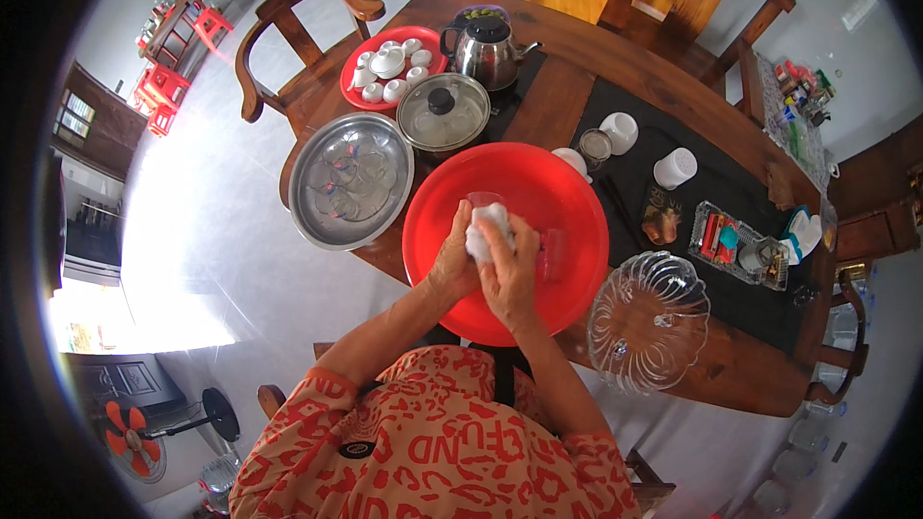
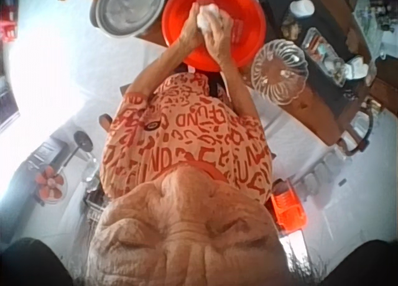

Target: The person wipes the inside and outside of small glass cups with a white cloth over a red basin. They place the cleaned cups into a metal tray. The person then wipes a large glass bowl and places it on the table.

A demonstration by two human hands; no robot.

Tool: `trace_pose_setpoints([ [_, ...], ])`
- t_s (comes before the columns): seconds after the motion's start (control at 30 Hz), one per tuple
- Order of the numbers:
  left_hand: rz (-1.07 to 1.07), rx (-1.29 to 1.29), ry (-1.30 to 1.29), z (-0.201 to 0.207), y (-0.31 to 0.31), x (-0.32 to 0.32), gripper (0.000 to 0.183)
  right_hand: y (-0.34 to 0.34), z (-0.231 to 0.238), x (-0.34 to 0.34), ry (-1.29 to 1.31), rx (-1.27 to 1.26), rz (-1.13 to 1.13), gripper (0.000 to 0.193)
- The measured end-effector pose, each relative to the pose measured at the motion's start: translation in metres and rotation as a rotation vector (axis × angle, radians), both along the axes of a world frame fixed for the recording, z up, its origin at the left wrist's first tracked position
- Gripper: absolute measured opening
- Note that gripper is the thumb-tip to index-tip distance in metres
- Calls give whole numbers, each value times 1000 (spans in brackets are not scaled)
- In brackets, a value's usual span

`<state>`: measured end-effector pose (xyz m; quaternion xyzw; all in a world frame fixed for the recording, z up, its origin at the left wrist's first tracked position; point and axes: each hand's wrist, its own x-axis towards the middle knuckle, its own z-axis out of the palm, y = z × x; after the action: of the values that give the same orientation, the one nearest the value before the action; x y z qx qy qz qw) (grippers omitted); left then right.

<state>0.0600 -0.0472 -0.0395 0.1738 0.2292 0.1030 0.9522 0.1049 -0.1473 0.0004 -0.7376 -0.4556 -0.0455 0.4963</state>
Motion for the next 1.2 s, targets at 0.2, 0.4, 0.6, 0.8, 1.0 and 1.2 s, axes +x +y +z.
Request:
trace_pose_setpoints([
  [0.2, -183, 52, -25, 18, 0, -8, 69, 7, 7, 31, 352, 125, 66, 43],
  [0.4, -166, 531, -38, 7, 6, -9, 58, -2, 15, -11, -67, -95, 81, 44],
  [0.6, -131, 80, -52, 10, 0, -9, 58, 20, 5, 16, 66, 4, -38, 40],
  [0.8, -180, 133, 122, 9, 9, -20, 55, 17, -6, 37, 844, 93, 76, 28],
  [1.0, 22, 253, 151, 1, 6, -17, 43, 7, 2, 3, 795, 128, -23, 33],
  [1.2, -7, 505, 215, 32, -6, -18, 36, 13, -4, 11, 847, 214, -50, 40],
])
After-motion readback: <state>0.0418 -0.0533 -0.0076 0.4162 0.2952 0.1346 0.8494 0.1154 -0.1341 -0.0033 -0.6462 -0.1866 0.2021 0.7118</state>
